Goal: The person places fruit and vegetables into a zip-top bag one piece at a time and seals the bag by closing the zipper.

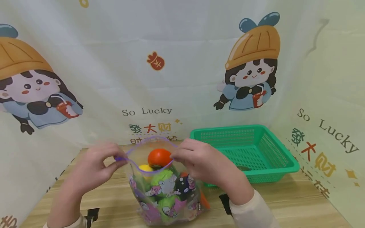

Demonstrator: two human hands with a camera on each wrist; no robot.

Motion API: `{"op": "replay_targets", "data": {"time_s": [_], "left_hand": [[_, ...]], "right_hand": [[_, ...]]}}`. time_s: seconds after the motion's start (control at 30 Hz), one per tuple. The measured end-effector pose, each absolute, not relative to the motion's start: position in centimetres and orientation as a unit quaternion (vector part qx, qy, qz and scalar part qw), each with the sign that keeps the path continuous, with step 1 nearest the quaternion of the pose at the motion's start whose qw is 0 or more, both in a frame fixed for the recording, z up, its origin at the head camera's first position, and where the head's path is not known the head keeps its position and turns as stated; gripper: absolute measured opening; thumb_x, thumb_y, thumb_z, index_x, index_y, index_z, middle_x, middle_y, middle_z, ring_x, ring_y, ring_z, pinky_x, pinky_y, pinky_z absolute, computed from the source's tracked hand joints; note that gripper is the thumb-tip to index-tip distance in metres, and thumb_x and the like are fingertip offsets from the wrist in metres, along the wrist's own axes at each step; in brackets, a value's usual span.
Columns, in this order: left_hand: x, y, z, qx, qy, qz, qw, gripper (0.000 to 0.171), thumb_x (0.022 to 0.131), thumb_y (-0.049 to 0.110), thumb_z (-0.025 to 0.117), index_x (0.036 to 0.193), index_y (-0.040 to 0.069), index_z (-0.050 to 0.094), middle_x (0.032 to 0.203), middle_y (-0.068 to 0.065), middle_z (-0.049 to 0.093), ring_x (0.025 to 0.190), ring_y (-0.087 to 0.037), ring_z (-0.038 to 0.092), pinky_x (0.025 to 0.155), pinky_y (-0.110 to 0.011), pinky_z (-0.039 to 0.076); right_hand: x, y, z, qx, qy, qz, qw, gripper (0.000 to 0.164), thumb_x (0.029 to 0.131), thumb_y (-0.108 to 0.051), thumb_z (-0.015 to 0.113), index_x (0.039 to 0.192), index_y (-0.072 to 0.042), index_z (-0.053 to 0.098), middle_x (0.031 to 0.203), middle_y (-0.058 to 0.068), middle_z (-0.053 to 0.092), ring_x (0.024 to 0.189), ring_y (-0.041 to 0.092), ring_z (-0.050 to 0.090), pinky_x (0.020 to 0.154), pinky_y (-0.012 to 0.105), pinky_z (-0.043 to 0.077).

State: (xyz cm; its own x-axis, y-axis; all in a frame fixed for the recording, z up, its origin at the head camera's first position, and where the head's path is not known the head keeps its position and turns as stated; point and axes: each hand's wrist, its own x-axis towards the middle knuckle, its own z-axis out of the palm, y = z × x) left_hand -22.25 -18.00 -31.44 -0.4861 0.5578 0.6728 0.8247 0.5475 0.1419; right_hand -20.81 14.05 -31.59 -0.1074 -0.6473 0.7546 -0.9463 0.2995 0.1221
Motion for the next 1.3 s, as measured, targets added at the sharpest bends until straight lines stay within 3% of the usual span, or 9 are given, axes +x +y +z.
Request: {"op": "replay_targets", "data": {"time_s": [0.13,0.23,0.37,0.6,0.7,0.9,1.13,1.3], "left_hand": [[-21.8,-18.5,-31.6,-0.362,-0.901,-0.214,0.102,0.018,0.083,0.009,0.072,0.08,0.025,0.065,0.074,0.017,0.059,0.069,-0.003,0.054,0.064,-0.028,0.051],[-21.8,-18.6,-31.6,-0.354,-0.906,-0.225,0.059,0.017,0.085,0.008,0.07,0.08,0.023,0.064,0.074,0.013,0.059,0.071,-0.006,0.055,0.066,-0.03,0.051],[-21.8,-18.7,-31.5,-0.366,-0.897,-0.234,0.081,0.021,0.085,0.005,0.07,0.081,0.025,0.063,0.077,0.013,0.061,0.073,-0.005,0.056,0.068,-0.03,0.053],[-22.0,-18.8,-31.5,-0.429,-0.844,-0.247,0.205,0.029,0.076,-0.007,0.074,0.081,0.02,0.065,0.079,0.013,0.061,0.073,-0.002,0.055,0.064,-0.025,0.052],[-22.1,-18.7,-31.4,-0.448,-0.828,-0.248,0.23,0.028,0.076,-0.008,0.074,0.082,0.017,0.066,0.081,0.011,0.059,0.074,-0.003,0.052,0.062,-0.022,0.049],[-21.7,-18.6,-31.3,-0.44,-0.84,-0.238,0.211,0.027,0.079,0.0,0.074,0.085,0.025,0.063,0.081,0.015,0.058,0.076,-0.003,0.053,0.065,-0.025,0.051],[-21.0,-18.8,-31.2,-0.436,-0.849,-0.259,0.148,0.016,0.086,0.023,0.073,0.097,0.031,0.065,0.093,0.018,0.06,0.086,-0.006,0.056,0.074,-0.032,0.052],[-20.7,-18.8,-31.1,-0.44,-0.846,-0.273,0.126,0.016,0.087,0.02,0.072,0.09,0.033,0.064,0.091,0.018,0.059,0.082,-0.004,0.056,0.071,-0.029,0.052]], "right_hand": [[-20.4,14.4,-32.0,0.543,-0.784,0.188,0.236,0.017,0.086,-0.009,0.071,0.1,-0.019,0.071,0.092,-0.01,0.064,0.083,0.001,0.054,0.073,0.016,0.049],[-20.1,14.3,-31.9,0.539,-0.789,0.192,0.226,0.015,0.088,-0.014,0.07,0.102,-0.021,0.071,0.094,-0.013,0.063,0.085,0.001,0.053,0.075,0.018,0.049],[-20.0,13.9,-31.6,0.562,-0.75,0.205,0.282,0.014,0.088,-0.012,0.07,0.1,-0.017,0.071,0.093,-0.012,0.062,0.085,0.004,0.052,0.075,0.021,0.047],[-20.2,13.6,-31.0,0.577,-0.704,0.221,0.35,0.024,0.077,0.002,0.075,0.098,-0.009,0.07,0.089,-0.005,0.065,0.082,0.009,0.053,0.076,0.023,0.045],[-20.2,13.8,-30.9,0.572,-0.702,0.225,0.36,0.026,0.075,0.004,0.075,0.098,-0.008,0.07,0.088,-0.004,0.065,0.081,0.009,0.053,0.074,0.022,0.044],[-20.2,14.1,-30.9,0.577,-0.711,0.222,0.335,0.021,0.081,-0.002,0.074,0.1,-0.011,0.07,0.09,-0.006,0.065,0.082,0.009,0.054,0.077,0.02,0.044],[-19.8,14.1,-30.8,0.583,-0.708,0.248,0.312,0.024,0.081,-0.001,0.073,0.102,-0.012,0.07,0.094,-0.007,0.066,0.086,0.008,0.056,0.078,0.017,0.047],[-19.4,14.1,-30.6,0.595,-0.691,0.275,0.303,0.011,0.092,-0.008,0.064,0.102,-0.01,0.069,0.096,-0.003,0.066,0.088,0.01,0.058,0.077,0.018,0.051]]}}
